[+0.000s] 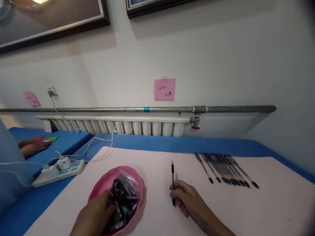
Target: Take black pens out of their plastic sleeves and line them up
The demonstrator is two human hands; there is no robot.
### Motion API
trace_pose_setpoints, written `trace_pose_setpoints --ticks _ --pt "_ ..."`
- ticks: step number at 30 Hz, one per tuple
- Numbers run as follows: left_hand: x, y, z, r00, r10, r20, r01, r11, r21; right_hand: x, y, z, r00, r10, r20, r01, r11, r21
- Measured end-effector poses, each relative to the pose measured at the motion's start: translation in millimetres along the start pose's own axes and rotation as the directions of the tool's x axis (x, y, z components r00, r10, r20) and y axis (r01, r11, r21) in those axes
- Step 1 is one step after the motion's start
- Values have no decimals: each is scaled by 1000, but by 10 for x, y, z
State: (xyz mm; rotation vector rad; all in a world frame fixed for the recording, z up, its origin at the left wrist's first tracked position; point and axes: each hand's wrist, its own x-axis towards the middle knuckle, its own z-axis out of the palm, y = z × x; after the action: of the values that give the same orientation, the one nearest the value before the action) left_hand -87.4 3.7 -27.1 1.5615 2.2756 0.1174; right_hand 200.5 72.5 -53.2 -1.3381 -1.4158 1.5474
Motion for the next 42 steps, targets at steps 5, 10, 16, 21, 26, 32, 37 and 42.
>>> trace_pose_setpoints --ticks 5,10,16,21,26,32,37,42 --pt "14 -20 6 1000 27 11 -26 996 -80 5 -11 -21 999 13 35 -14 1000 19" --pt "22 -34 2 999 26 39 -23 997 -73 30 21 -34 998 22 53 -24 999 41" --pt "30 -19 -9 995 39 90 -35 998 -55 36 39 -37 998 9 62 -12 998 57" --pt "35 -22 2 998 -15 56 19 998 -58 22 29 -34 998 -10 65 6 998 59" --pt "40 -36 -26 996 -84 10 85 990 -112 7 6 -24 999 -14 45 12 999 47" --pt "-49 74 -140 996 -73 -44 67 991 -114 -9 -7 -20 1000 9 17 -10 999 33" --pt "-64 123 -206 979 -174 -104 153 971 -184 30 -1 -22 999 30 39 -31 1000 5" --pt "-51 98 -236 964 -204 -171 179 972 -152 -7 -61 -5 998 56 20 -56 998 -19"
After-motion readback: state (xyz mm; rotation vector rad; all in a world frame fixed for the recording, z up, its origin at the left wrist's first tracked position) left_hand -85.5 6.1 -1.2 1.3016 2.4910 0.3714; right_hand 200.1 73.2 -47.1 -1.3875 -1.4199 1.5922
